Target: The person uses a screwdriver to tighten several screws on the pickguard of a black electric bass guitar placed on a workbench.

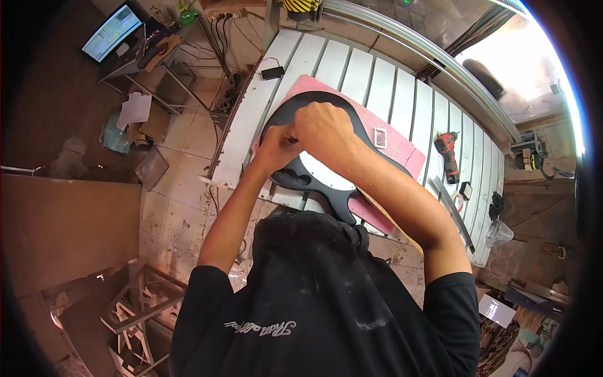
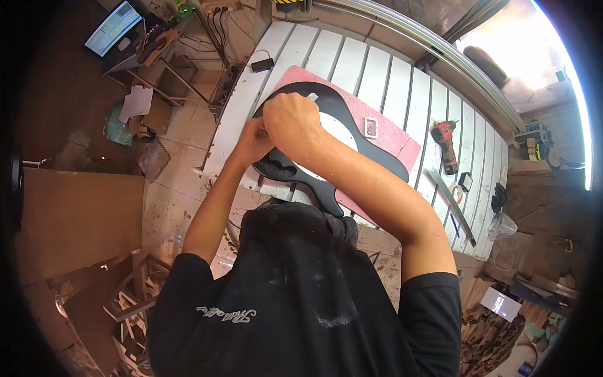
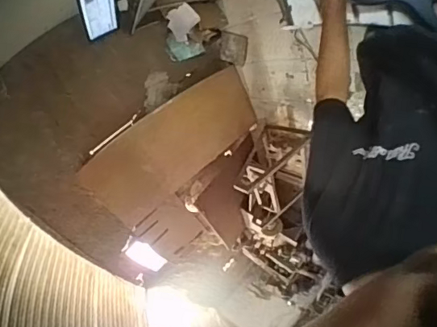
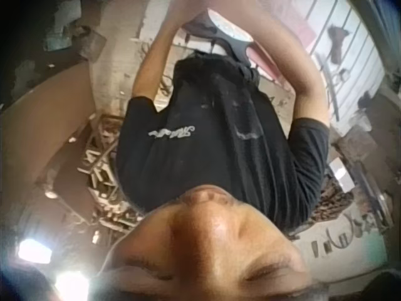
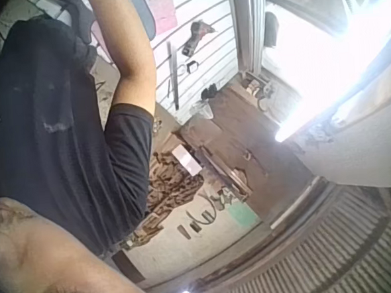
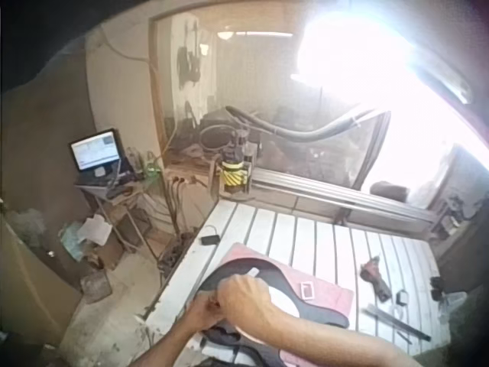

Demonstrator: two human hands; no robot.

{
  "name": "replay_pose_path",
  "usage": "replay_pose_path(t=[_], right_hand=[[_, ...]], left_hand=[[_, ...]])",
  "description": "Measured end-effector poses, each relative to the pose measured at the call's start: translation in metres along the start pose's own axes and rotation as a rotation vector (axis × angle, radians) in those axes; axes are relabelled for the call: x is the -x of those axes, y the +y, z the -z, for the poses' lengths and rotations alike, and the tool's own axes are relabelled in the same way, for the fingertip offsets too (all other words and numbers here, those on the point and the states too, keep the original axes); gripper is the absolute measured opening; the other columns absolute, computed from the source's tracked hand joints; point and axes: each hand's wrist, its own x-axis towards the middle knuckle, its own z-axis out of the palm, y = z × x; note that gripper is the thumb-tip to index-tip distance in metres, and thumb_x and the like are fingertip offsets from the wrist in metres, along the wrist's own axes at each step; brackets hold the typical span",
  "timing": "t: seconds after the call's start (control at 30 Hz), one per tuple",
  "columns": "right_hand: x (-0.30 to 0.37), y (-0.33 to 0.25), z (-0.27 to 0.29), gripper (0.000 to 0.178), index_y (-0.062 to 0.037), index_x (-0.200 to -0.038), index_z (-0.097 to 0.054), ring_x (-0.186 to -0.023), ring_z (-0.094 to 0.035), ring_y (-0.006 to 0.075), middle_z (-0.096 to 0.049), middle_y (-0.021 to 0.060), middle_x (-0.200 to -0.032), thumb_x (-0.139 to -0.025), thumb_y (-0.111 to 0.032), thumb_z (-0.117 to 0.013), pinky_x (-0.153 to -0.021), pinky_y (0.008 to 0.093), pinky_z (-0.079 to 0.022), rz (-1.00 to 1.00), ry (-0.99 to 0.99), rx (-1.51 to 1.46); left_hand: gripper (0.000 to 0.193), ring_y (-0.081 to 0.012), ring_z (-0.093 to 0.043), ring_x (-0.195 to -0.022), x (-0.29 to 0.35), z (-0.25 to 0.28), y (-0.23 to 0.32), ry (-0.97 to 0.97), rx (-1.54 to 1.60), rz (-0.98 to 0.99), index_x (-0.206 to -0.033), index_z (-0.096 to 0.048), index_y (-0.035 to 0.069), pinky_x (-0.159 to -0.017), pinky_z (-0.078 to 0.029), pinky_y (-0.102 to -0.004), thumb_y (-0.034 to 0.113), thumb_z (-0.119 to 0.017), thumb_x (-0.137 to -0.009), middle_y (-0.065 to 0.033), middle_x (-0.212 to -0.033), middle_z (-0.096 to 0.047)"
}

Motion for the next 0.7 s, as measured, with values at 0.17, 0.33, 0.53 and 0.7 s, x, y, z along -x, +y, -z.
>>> replay_pose_path(t=[0.17, 0.33, 0.53, 0.7], right_hand=[[0.001, 0.002, 0.006, 0.013, 0.0001, -0.082, -0.071, -0.076, -0.071, 0.0327, -0.069, 0.0185, -0.079, -0.07, -0.005, -0.07, -0.063, 0.0388, -0.057, 0.062, -0.03, -0.01], [-0.001, 0.008, 0.0, 0.017, 0.0013, -0.088, -0.068, -0.077, -0.067, 0.0394, -0.066, 0.022, -0.079, -0.077, -0.012, -0.069, -0.064, 0.0443, -0.054, -0.082, -0.017, -0.055], [0.003, 0.0, -0.002, 0.011, -0.001, -0.08, -0.071, -0.074, -0.07, 0.0347, -0.069, 0.0182, -0.076, -0.073, -0.009, -0.069, -0.062, 0.0402, -0.057, -0.082, 0.009, 0.003], [0.001, 0.012, -0.001, 0.017, -0.0011, -0.073, -0.07, -0.071, -0.068, 0.0369, -0.067, 0.0196, -0.073, -0.076, -0.018, -0.068, -0.061, 0.0432, -0.055, -0.003, 0.021, -0.042]], left_hand=[[0.026, -0.0069, -0.062, -0.088, -0.002, -0.003, 0.037, -0.056, -0.196, 0.111, -0.107, -0.068, -0.003, -0.075, -0.053, -0.0271, 0.0, -0.072, -0.082, -0.0071, -0.091, -0.073], [0.021, -0.0071, -0.063, -0.085, -0.002, -0.002, 0.027, -0.023, -0.105, 0.046, -0.101, -0.068, -0.003, -0.075, -0.052, -0.0268, 0.003, -0.074, -0.082, -0.0072, -0.088, -0.072], [0.015, -0.0045, -0.057, -0.076, -0.008, 0.003, 0.017, -0.044, -0.227, 0.048, -0.096, -0.067, -0.005, -0.068, -0.049, -0.026, 0.001, -0.071, -0.082, -0.0057, -0.08, -0.069], [0.013, -0.0023, -0.051, -0.073, -0.011, 0.002, 0.02, -0.082, -0.16, 0.043, -0.092, -0.066, -0.004, -0.063, -0.047, -0.0248, 0.001, -0.071, -0.081, -0.0044, -0.072, -0.064]])
